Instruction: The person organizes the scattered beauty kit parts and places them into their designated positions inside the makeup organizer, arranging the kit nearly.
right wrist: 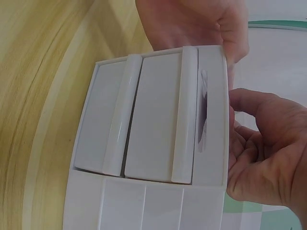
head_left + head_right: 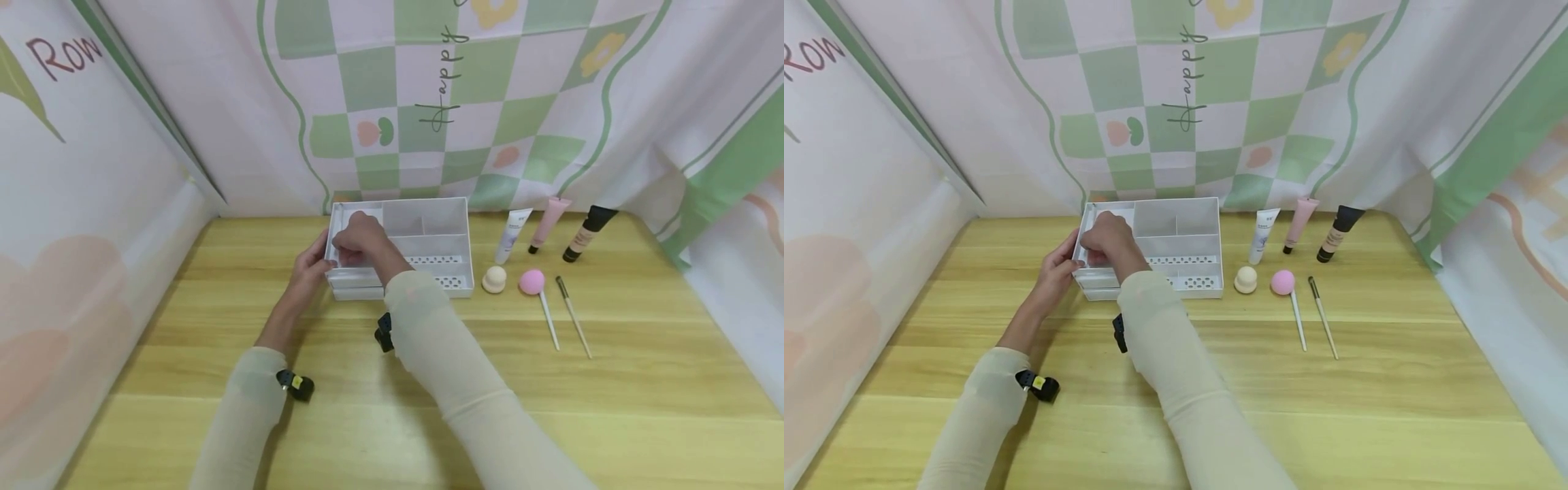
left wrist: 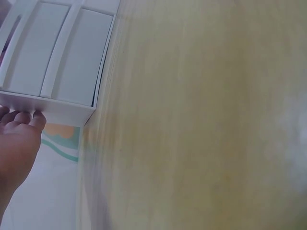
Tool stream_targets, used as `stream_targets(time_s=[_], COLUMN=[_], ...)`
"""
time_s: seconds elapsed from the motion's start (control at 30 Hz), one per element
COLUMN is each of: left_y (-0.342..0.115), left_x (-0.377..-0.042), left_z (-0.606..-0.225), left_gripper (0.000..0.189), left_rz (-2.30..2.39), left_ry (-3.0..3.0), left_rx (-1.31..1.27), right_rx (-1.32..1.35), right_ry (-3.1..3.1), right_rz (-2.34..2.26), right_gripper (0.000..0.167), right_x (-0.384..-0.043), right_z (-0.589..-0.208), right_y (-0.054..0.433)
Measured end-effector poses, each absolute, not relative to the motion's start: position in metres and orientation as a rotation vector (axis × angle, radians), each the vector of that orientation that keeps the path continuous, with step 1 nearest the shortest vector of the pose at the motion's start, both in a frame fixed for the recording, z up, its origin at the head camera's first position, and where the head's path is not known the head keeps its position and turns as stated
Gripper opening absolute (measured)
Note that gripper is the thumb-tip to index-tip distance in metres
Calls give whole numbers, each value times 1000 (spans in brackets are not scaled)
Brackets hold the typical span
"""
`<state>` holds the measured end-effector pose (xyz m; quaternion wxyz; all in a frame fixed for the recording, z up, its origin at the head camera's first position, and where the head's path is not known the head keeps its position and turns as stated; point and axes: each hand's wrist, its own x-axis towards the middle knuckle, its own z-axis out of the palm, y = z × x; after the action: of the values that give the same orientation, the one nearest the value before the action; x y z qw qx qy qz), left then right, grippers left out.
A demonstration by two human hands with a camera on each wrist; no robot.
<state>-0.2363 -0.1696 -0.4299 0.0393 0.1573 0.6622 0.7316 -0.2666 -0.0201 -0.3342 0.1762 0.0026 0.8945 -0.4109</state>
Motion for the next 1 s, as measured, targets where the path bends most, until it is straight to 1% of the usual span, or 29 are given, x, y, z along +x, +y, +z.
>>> stream_targets(time_s=[0.2,0.37,0.5,0.6,0.73,0.83,0.87,1.0], left_y=[-169,-169,-170,-170,-170,-170,-169,-170], left_x=[-236,-236,-236,-236,-236,-235,-235,-235], left_z=[-429,-428,-428,-428,-428,-428,-428,-427], left_gripper=[75,75,75,75,75,75,75,75], left_rz=[2243,2228,2220,2222,2213,2205,2211,2202], left_ry=[2030,2029,2032,2030,2035,2042,2036,2044], left_rx=[503,496,488,486,466,448,440,425], right_rx=[24,8,-30,-61,-105,-141,-157,-220], right_ry=[2441,2448,2468,2479,2523,2561,2564,2538], right_rz=[-1263,-1245,-1206,-1185,-1119,-1084,-1094,-1174], right_gripper=[24,27,26,23,5,17,19,19], right_x=[-264,-265,-266,-265,-268,-271,-272,-271], right_z=[-332,-333,-333,-332,-333,-334,-334,-333], right_y=[-21,-21,-20,-18,-12,-5,-3,8])
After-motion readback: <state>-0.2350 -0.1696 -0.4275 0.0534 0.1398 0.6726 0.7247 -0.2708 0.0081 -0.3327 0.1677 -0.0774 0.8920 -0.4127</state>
